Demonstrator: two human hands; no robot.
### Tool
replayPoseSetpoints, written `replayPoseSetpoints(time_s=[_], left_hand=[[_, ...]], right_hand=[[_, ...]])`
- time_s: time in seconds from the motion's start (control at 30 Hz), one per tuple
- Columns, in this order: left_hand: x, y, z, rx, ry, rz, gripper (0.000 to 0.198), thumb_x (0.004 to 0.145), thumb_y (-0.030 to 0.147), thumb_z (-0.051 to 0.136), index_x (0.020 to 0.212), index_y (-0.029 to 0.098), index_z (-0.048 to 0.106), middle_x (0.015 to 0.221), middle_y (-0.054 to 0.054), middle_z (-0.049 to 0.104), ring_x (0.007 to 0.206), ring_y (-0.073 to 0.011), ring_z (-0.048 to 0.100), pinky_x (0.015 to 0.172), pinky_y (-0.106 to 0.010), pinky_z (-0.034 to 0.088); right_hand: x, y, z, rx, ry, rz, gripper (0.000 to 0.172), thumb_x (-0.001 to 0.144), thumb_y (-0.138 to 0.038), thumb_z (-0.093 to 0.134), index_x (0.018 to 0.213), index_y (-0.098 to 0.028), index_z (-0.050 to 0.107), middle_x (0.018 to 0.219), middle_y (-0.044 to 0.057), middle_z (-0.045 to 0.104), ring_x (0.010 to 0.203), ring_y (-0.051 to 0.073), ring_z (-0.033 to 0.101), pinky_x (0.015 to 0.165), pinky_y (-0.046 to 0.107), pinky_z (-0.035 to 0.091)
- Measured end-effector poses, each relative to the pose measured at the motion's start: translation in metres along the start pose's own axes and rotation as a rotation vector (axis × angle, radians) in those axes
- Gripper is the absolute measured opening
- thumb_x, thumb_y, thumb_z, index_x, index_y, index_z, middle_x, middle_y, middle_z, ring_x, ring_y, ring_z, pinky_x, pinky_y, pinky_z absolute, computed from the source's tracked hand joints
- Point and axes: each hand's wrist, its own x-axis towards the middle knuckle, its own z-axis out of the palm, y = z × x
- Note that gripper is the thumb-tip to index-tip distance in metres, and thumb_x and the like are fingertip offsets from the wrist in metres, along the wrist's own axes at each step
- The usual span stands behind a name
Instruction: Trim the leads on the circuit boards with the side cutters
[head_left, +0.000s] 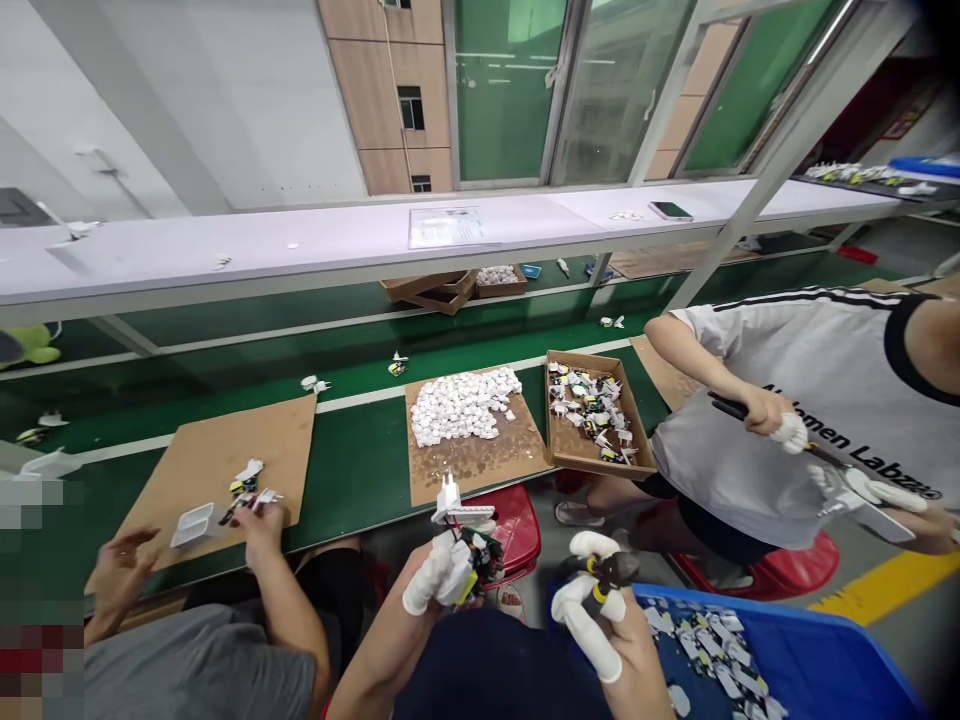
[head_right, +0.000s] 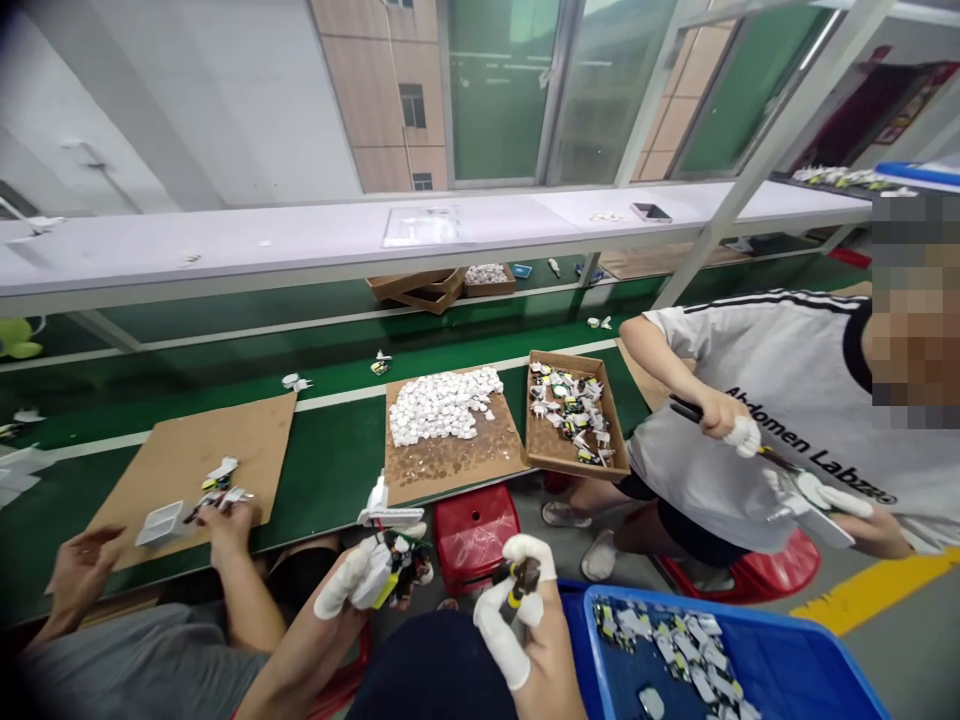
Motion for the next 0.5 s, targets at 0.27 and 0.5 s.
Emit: replayPoseSetpoints(time_s=[0.27, 0.5], left_hand=[[-0.005, 0.004, 0.016, -0.046, 0.004, -0.044, 0.044, 0.055, 0.058, 0.083, 0.084, 0.026, 0.073, 0.088, 0.001, 0.068, 0.089, -0.0176, 0.062, 0.073, -0.024, 0.053], [-0.005, 0.002, 0.015, 0.082, 0.021, -0.045, 0.057, 0.057, 0.066, 0.077, 0.099, 0.027, 0.073, 0.094, 0.0, 0.069, 0.089, -0.0154, 0.057, 0.079, -0.023, 0.049]], right_hand=[[0.009, 0.017, -0.021, -0.294, -0.233, -0.16, 0.043, 0.092, -0.054, 0.041, 0.1, -0.024, 0.071, 0.094, 0.009, 0.071, 0.082, 0.022, 0.064, 0.077, 0.033, 0.051], [0.007, 0.019, -0.031, -0.829, -0.205, -0.487, 0.031, 0.095, -0.041, 0.041, 0.113, -0.024, 0.06, 0.142, 0.011, 0.047, 0.109, 0.024, 0.057, 0.091, 0.04, 0.048]])
